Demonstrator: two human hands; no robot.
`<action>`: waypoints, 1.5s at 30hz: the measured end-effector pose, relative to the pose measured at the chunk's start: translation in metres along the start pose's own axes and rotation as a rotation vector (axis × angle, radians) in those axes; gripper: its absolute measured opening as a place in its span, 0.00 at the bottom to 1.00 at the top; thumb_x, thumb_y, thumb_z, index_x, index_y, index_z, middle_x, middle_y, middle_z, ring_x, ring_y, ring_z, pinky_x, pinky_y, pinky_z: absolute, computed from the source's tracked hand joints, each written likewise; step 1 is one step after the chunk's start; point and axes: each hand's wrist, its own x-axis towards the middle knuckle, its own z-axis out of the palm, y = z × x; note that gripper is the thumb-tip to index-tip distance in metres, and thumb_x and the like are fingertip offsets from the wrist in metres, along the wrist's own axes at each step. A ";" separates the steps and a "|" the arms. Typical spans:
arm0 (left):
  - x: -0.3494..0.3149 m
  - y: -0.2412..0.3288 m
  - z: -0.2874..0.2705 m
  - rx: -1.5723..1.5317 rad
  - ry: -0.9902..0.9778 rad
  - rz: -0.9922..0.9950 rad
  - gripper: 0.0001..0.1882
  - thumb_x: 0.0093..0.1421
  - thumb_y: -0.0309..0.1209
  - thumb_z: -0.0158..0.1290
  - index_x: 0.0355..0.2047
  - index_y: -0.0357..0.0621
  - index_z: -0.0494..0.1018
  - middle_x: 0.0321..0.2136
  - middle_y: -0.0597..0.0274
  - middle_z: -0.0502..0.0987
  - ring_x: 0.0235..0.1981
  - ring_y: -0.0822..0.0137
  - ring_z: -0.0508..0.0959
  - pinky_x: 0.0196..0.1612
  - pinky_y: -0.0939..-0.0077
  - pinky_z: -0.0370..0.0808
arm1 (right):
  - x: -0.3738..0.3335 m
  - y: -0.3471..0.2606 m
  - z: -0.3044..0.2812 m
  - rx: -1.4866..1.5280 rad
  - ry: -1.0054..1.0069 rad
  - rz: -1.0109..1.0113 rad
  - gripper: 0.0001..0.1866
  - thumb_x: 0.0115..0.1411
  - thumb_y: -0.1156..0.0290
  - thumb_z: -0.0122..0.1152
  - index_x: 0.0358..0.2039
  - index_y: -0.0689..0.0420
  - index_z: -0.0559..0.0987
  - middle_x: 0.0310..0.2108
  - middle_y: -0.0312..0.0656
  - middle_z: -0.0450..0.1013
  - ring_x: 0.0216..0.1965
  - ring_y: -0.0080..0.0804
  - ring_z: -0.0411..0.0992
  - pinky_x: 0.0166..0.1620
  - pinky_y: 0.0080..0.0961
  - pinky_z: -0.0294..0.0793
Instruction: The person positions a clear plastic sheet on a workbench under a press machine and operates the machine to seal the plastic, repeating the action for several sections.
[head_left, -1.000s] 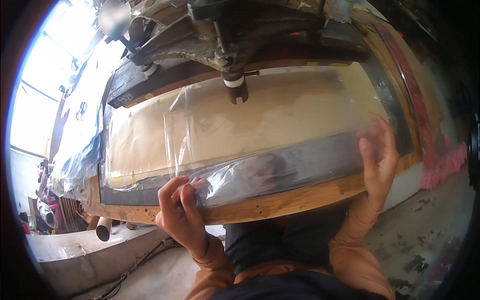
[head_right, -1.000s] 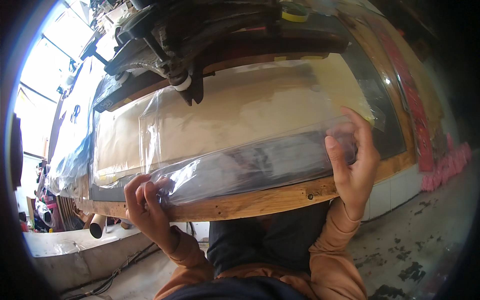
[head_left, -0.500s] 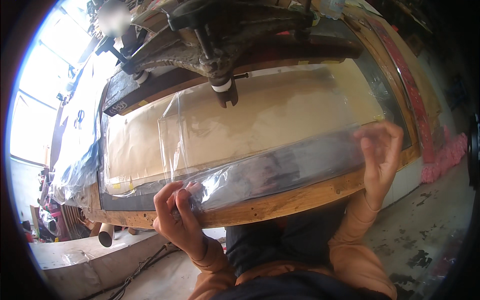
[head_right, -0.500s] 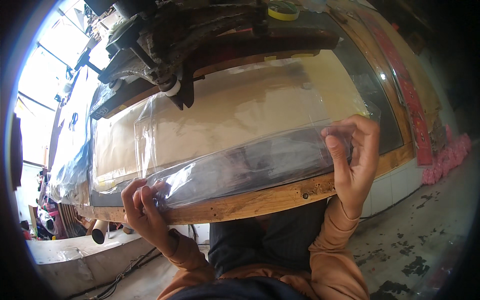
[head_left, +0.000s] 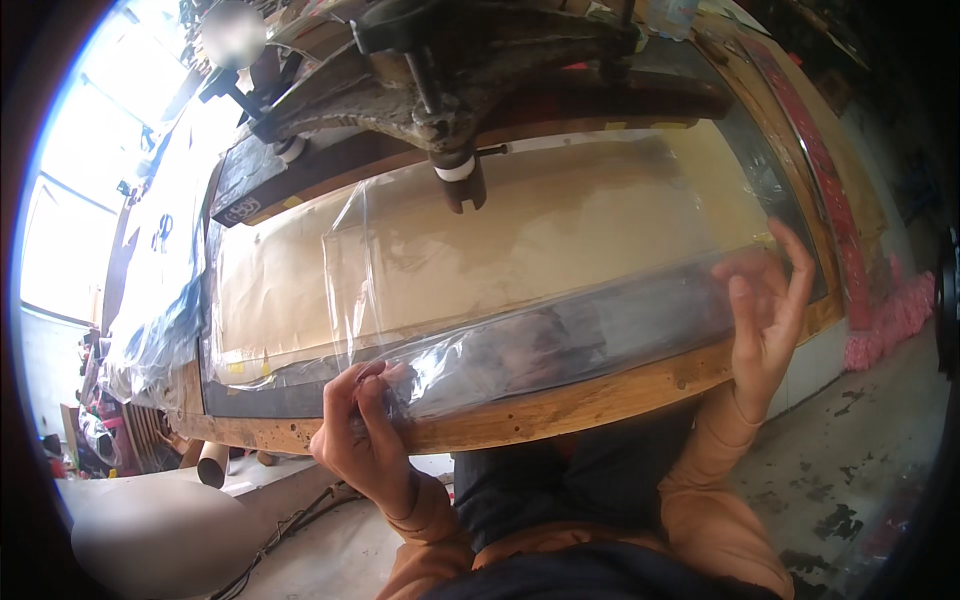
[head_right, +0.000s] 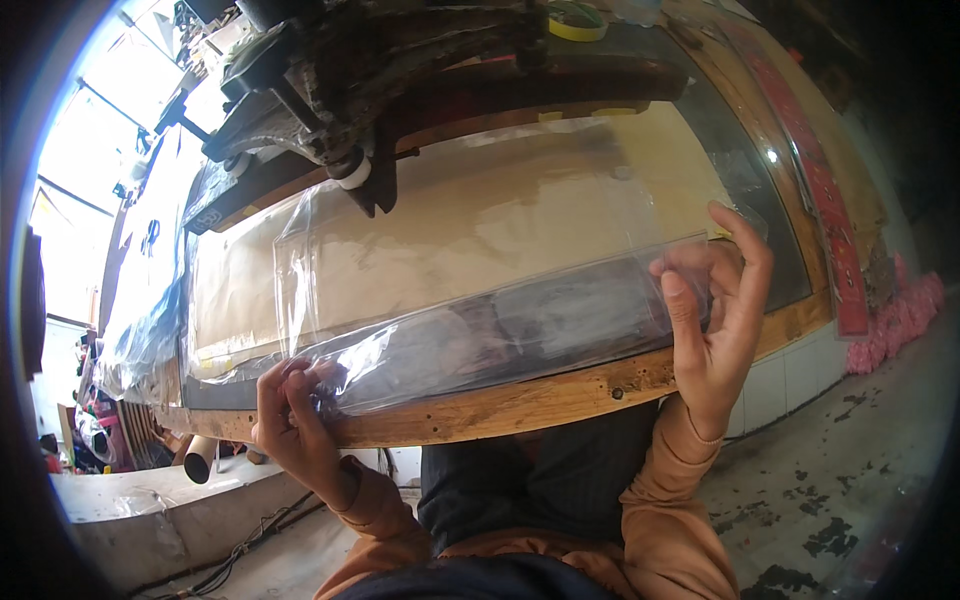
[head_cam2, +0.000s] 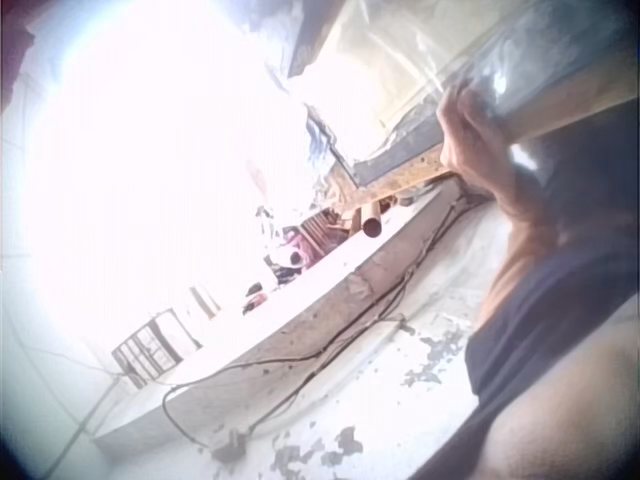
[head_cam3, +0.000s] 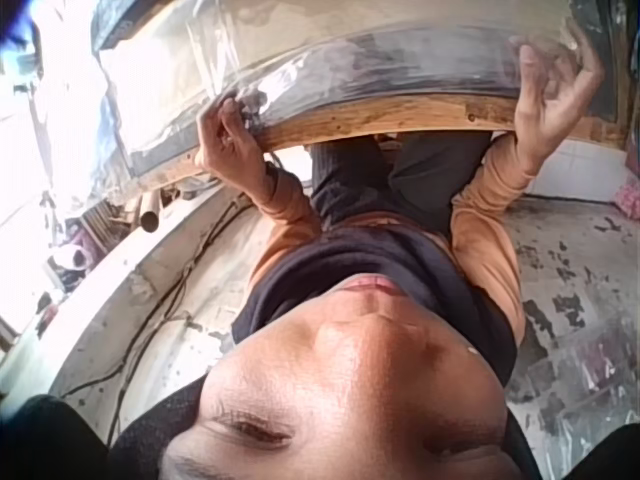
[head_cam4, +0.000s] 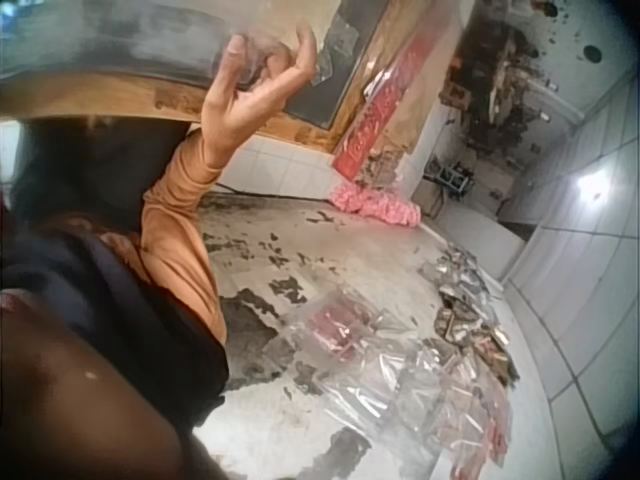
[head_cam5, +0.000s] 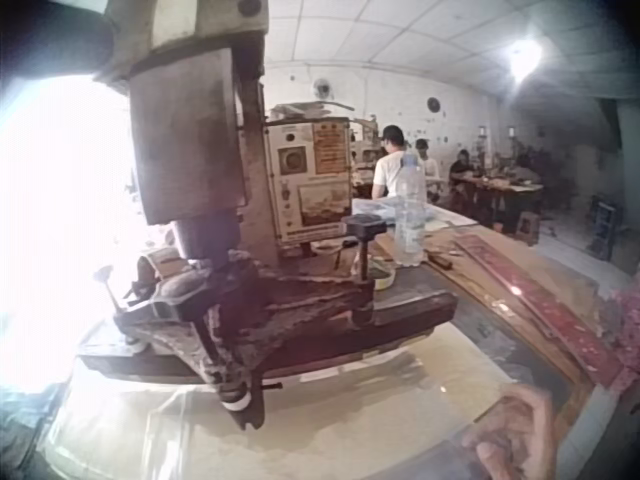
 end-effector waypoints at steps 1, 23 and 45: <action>0.000 0.001 0.000 -0.012 0.001 -0.002 0.05 0.59 0.23 0.49 0.30 0.33 0.72 0.22 0.58 0.79 0.25 0.71 0.79 0.32 0.81 0.74 | 0.000 -0.001 0.000 -0.004 -0.004 0.021 0.23 0.58 0.72 0.56 0.52 0.61 0.63 0.28 0.38 0.71 0.34 0.23 0.69 0.41 0.18 0.67; 0.001 -0.009 -0.055 -0.238 -0.379 0.353 0.11 0.42 0.18 0.56 0.27 0.44 0.73 0.40 0.57 0.74 0.44 0.57 0.74 0.44 0.66 0.72 | -0.025 -0.002 -0.045 -0.249 -0.199 -0.408 0.15 0.46 0.75 0.64 0.33 0.59 0.69 0.36 0.44 0.65 0.42 0.41 0.65 0.44 0.36 0.64; -0.023 -0.016 -0.049 -0.039 -0.432 0.499 0.12 0.45 0.39 0.59 0.32 0.58 0.79 0.32 0.76 0.80 0.40 0.79 0.78 0.61 0.58 0.53 | -0.059 -0.004 -0.045 -0.649 -0.080 -0.534 0.10 0.45 0.87 0.44 0.25 0.67 0.75 0.28 0.47 0.73 0.40 0.48 0.70 0.43 0.38 0.70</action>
